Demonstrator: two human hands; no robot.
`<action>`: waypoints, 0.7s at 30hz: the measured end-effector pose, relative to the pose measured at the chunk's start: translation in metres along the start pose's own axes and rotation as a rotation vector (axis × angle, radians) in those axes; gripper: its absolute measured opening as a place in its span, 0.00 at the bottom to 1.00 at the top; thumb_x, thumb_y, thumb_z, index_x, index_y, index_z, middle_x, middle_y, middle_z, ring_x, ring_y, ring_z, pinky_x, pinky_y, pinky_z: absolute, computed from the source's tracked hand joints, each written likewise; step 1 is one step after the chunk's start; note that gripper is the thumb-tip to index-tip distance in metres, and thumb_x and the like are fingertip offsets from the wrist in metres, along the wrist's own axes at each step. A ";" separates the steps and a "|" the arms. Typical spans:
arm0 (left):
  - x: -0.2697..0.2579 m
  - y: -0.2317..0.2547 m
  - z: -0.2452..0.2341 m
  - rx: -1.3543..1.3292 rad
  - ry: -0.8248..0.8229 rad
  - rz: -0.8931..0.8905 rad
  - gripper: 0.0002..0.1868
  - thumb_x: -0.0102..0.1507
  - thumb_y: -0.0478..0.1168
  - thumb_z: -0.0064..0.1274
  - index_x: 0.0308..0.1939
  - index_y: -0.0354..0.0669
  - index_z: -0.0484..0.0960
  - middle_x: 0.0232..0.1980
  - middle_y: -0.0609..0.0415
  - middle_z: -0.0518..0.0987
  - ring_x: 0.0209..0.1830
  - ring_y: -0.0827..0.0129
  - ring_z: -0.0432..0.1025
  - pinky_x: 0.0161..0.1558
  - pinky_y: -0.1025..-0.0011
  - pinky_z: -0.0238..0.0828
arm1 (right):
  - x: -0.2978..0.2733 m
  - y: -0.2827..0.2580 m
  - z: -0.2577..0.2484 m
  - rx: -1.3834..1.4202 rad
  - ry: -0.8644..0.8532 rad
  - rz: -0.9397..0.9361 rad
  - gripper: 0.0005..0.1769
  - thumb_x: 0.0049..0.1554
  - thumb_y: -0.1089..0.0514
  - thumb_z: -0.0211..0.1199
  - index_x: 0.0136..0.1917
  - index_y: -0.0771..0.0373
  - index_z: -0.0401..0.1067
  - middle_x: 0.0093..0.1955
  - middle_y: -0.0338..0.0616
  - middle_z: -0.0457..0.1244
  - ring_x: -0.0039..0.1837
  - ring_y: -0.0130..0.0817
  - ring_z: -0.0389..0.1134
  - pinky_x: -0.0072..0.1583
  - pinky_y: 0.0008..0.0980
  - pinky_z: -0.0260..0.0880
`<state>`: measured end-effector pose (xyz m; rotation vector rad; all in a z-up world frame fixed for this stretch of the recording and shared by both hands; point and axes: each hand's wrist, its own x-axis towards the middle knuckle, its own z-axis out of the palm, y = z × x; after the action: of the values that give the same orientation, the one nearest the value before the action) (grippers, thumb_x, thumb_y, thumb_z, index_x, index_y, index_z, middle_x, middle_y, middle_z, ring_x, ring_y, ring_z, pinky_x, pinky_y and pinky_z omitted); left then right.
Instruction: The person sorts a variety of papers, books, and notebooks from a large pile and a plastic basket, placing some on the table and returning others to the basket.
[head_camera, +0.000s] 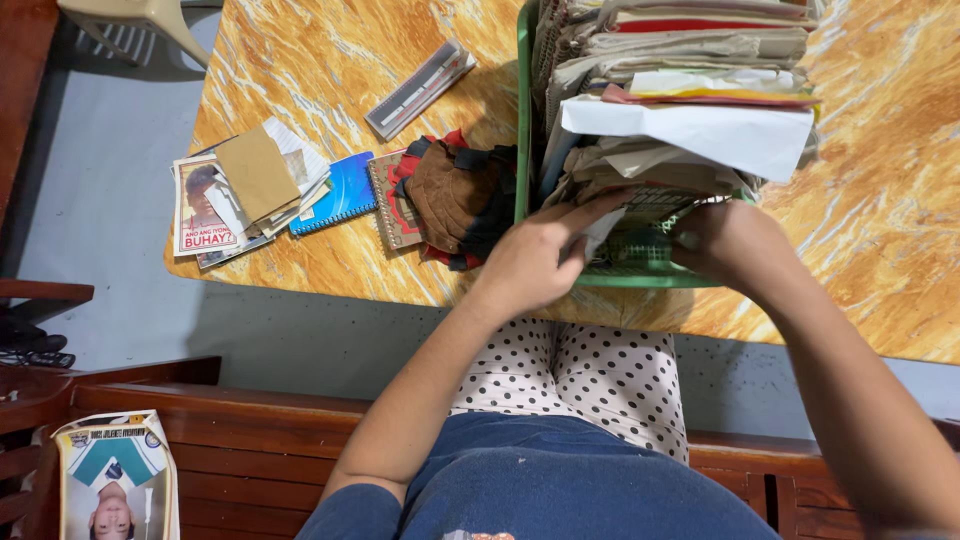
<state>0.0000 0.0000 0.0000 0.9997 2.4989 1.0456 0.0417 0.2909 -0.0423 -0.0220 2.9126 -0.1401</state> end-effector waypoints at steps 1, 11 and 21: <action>0.000 -0.007 0.006 0.003 0.004 -0.004 0.37 0.65 0.39 0.51 0.79 0.65 0.64 0.57 0.42 0.84 0.44 0.59 0.83 0.54 0.66 0.79 | -0.016 -0.006 -0.017 -0.007 0.094 -0.135 0.13 0.51 0.48 0.71 0.48 0.51 0.82 0.44 0.45 0.72 0.45 0.48 0.73 0.49 0.43 0.74; -0.023 -0.066 0.043 -1.231 0.138 -0.142 0.20 0.68 0.37 0.50 0.62 0.29 0.79 0.53 0.47 0.85 0.49 0.69 0.79 0.53 0.71 0.76 | -0.042 -0.112 -0.031 0.382 0.784 -0.456 0.15 0.50 0.65 0.74 0.50 0.51 0.82 0.37 0.37 0.63 0.37 0.31 0.65 0.39 0.31 0.64; -0.138 -0.055 -0.016 -1.344 0.544 -0.259 0.18 0.65 0.31 0.62 0.59 0.34 0.79 0.50 0.51 0.83 0.46 0.71 0.77 0.50 0.69 0.76 | -0.064 -0.205 0.000 0.280 0.945 -0.392 0.19 0.62 0.66 0.73 0.66 0.56 0.84 0.36 0.36 0.59 0.35 0.29 0.61 0.41 0.32 0.64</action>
<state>0.0664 -0.1307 -0.0314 -0.0395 1.4143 2.5006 0.1046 0.0889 -0.0084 -0.6447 3.7306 -0.8212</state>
